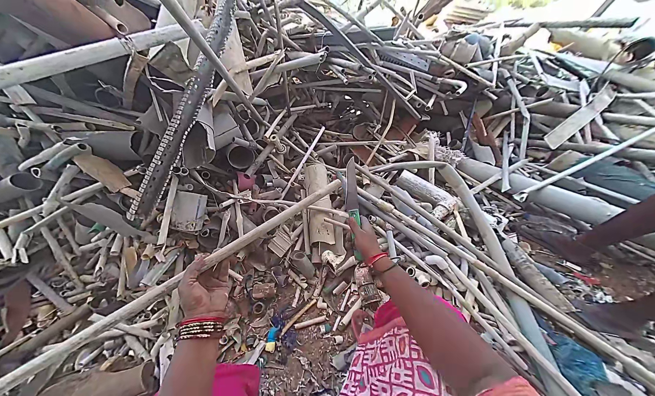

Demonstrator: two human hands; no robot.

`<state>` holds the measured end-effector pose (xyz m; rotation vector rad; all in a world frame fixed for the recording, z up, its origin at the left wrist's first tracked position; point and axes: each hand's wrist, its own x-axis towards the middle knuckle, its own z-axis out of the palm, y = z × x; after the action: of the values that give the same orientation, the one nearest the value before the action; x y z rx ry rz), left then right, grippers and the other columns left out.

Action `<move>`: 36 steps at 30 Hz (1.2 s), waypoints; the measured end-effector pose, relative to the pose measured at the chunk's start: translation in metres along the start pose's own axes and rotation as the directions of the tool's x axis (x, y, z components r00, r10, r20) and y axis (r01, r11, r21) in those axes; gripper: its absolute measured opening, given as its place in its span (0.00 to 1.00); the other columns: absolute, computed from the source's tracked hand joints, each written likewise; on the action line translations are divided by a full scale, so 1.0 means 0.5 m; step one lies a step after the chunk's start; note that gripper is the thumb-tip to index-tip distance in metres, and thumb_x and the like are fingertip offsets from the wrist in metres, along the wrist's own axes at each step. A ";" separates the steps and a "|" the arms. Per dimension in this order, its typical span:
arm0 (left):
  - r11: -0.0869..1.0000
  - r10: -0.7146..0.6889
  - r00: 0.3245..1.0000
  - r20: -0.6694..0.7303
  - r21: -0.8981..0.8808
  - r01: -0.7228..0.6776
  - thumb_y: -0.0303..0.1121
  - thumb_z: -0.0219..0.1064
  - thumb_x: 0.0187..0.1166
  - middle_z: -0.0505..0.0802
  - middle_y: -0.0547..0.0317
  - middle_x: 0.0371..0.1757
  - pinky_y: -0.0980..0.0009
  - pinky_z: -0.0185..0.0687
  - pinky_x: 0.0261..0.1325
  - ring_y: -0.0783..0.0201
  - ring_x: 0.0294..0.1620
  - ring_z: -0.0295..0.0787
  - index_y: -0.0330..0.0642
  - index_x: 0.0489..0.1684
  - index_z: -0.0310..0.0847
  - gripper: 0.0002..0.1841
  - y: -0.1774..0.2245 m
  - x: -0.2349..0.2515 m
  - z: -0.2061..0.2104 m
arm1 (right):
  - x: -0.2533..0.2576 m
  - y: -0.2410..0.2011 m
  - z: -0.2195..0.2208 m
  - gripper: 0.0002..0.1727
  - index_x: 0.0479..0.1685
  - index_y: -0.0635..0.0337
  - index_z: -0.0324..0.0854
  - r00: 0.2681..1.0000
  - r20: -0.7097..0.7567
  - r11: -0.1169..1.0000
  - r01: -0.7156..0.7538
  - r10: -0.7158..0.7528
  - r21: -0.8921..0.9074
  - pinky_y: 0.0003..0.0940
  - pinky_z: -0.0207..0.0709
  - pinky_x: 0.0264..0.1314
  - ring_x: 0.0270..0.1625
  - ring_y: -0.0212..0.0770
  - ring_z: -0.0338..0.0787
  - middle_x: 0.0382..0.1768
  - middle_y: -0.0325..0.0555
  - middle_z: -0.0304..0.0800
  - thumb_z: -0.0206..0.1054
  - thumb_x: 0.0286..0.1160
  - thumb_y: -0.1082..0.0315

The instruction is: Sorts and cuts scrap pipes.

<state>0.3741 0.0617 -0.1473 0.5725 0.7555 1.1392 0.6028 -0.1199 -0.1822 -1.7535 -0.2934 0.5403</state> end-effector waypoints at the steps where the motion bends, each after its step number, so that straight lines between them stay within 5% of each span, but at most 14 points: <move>1: 1.000 -0.003 1.000 -0.006 0.011 0.003 0.30 0.46 0.92 0.89 0.61 0.36 0.74 0.92 0.38 0.70 0.33 0.92 0.44 0.49 0.68 0.06 -0.002 0.001 0.000 | 0.000 -0.003 -0.006 0.23 0.73 0.68 0.65 0.999 -0.043 0.990 0.027 -0.021 0.141 0.28 0.79 0.28 0.20 0.34 0.78 0.24 0.43 0.73 0.45 0.97 0.57; 8: 0.990 -0.053 0.998 -0.045 0.132 0.059 0.37 0.53 0.93 0.89 0.58 0.44 0.75 0.91 0.38 0.69 0.36 0.92 0.42 0.61 0.68 0.10 -0.014 -0.003 0.012 | -0.007 -0.006 -0.009 0.22 0.82 0.62 0.59 0.992 -0.014 0.932 0.125 -0.128 0.340 0.23 0.74 0.20 0.15 0.29 0.76 0.35 0.48 0.89 0.47 0.97 0.61; 13: 0.990 -0.069 0.997 0.044 0.129 0.063 0.30 0.53 0.92 0.90 0.64 0.38 0.76 0.92 0.39 0.72 0.34 0.93 0.44 0.52 0.70 0.03 -0.015 -0.013 0.006 | -0.010 -0.013 -0.014 0.21 0.81 0.60 0.59 0.993 -0.002 0.915 0.107 -0.115 0.390 0.23 0.74 0.19 0.14 0.30 0.76 0.29 0.46 0.87 0.46 0.97 0.61; 16: 0.990 -0.060 0.996 0.066 0.131 0.051 0.25 0.54 0.90 0.93 0.63 0.34 0.77 0.93 0.38 0.72 0.31 0.95 0.41 0.48 0.73 0.04 -0.017 -0.013 0.005 | -0.003 -0.013 -0.026 0.22 0.81 0.63 0.61 0.987 -0.053 0.964 0.163 -0.155 0.210 0.25 0.76 0.22 0.15 0.30 0.77 0.32 0.47 0.87 0.48 0.97 0.62; 19: 0.984 -0.035 0.999 -0.037 0.172 0.041 0.31 0.58 0.90 0.92 0.61 0.35 0.79 0.91 0.33 0.73 0.30 0.93 0.40 0.54 0.71 0.05 -0.021 -0.017 0.012 | 0.003 0.000 -0.023 0.25 0.81 0.67 0.64 0.958 -0.092 0.944 0.247 -0.272 -0.218 0.39 0.83 0.38 0.28 0.42 0.85 0.40 0.54 0.88 0.52 0.95 0.60; 22: 0.981 -0.098 0.989 -0.113 0.154 0.115 0.38 0.57 0.92 0.88 0.62 0.36 0.83 0.86 0.30 0.77 0.29 0.89 0.43 0.55 0.69 0.09 -0.032 -0.025 0.020 | -0.058 -0.014 0.020 0.30 0.86 0.65 0.65 0.952 0.098 0.745 0.289 -0.290 -0.601 0.60 0.79 0.63 0.55 0.63 0.92 0.52 0.66 0.91 0.54 0.94 0.55; 24: 0.978 -0.143 0.983 -0.112 0.135 0.157 0.41 0.54 0.93 0.86 0.62 0.39 0.83 0.85 0.32 0.77 0.32 0.88 0.44 0.58 0.69 0.11 -0.038 -0.033 0.025 | -0.120 -0.018 0.070 0.30 0.90 0.59 0.63 0.901 0.373 0.500 0.433 -0.220 -0.750 0.61 0.80 0.60 0.58 0.67 0.92 0.59 0.67 0.90 0.49 0.95 0.53; 27: 0.978 -0.158 0.981 -0.117 0.117 0.171 0.40 0.54 0.93 0.86 0.60 0.42 0.81 0.86 0.35 0.75 0.35 0.88 0.43 0.60 0.70 0.11 -0.043 -0.036 0.025 | -0.139 0.011 0.106 0.27 0.87 0.56 0.69 0.763 0.563 0.292 0.644 -0.318 -0.707 0.60 0.82 0.43 0.43 0.69 0.93 0.51 0.70 0.90 0.51 0.92 0.59; 29: 0.976 -0.175 0.976 -0.130 0.107 0.189 0.37 0.56 0.91 0.85 0.63 0.39 0.84 0.85 0.30 0.77 0.30 0.87 0.46 0.54 0.70 0.07 -0.035 -0.033 0.021 | -0.094 0.004 0.083 0.27 0.84 0.59 0.73 0.842 0.386 0.382 0.521 -0.376 -0.763 0.60 0.83 0.46 0.45 0.68 0.94 0.48 0.68 0.92 0.53 0.91 0.58; 32: 0.977 -0.178 0.979 -0.102 0.100 0.189 0.31 0.57 0.90 0.85 0.61 0.40 0.82 0.86 0.33 0.75 0.31 0.87 0.44 0.56 0.71 0.05 -0.027 -0.026 0.012 | -0.039 -0.043 0.041 0.30 0.88 0.59 0.61 0.984 0.159 0.555 0.176 -0.078 -0.813 0.60 0.77 0.68 0.65 0.63 0.89 0.58 0.65 0.90 0.47 0.96 0.51; 34: 0.971 -0.192 0.979 -0.061 0.131 0.199 0.27 0.57 0.89 0.87 0.59 0.43 0.80 0.89 0.39 0.73 0.36 0.90 0.40 0.57 0.71 0.06 -0.027 -0.021 0.011 | -0.068 -0.031 0.065 0.30 0.87 0.60 0.63 0.944 0.324 0.518 0.307 -0.061 -0.798 0.62 0.77 0.67 0.64 0.66 0.89 0.58 0.67 0.89 0.47 0.96 0.52; 36: 0.974 -0.189 0.982 -0.015 0.123 0.189 0.20 0.56 0.86 0.88 0.54 0.46 0.77 0.89 0.47 0.68 0.41 0.91 0.35 0.61 0.71 0.10 -0.035 -0.015 0.006 | -0.110 -0.014 0.107 0.30 0.89 0.57 0.62 0.830 0.553 0.415 0.530 -0.075 -0.740 0.65 0.78 0.60 0.58 0.69 0.91 0.54 0.69 0.90 0.48 0.95 0.53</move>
<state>0.3849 0.0487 -0.1566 0.5897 0.8695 0.9217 0.5295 -0.0988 -0.1736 -2.4624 -1.4519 0.5337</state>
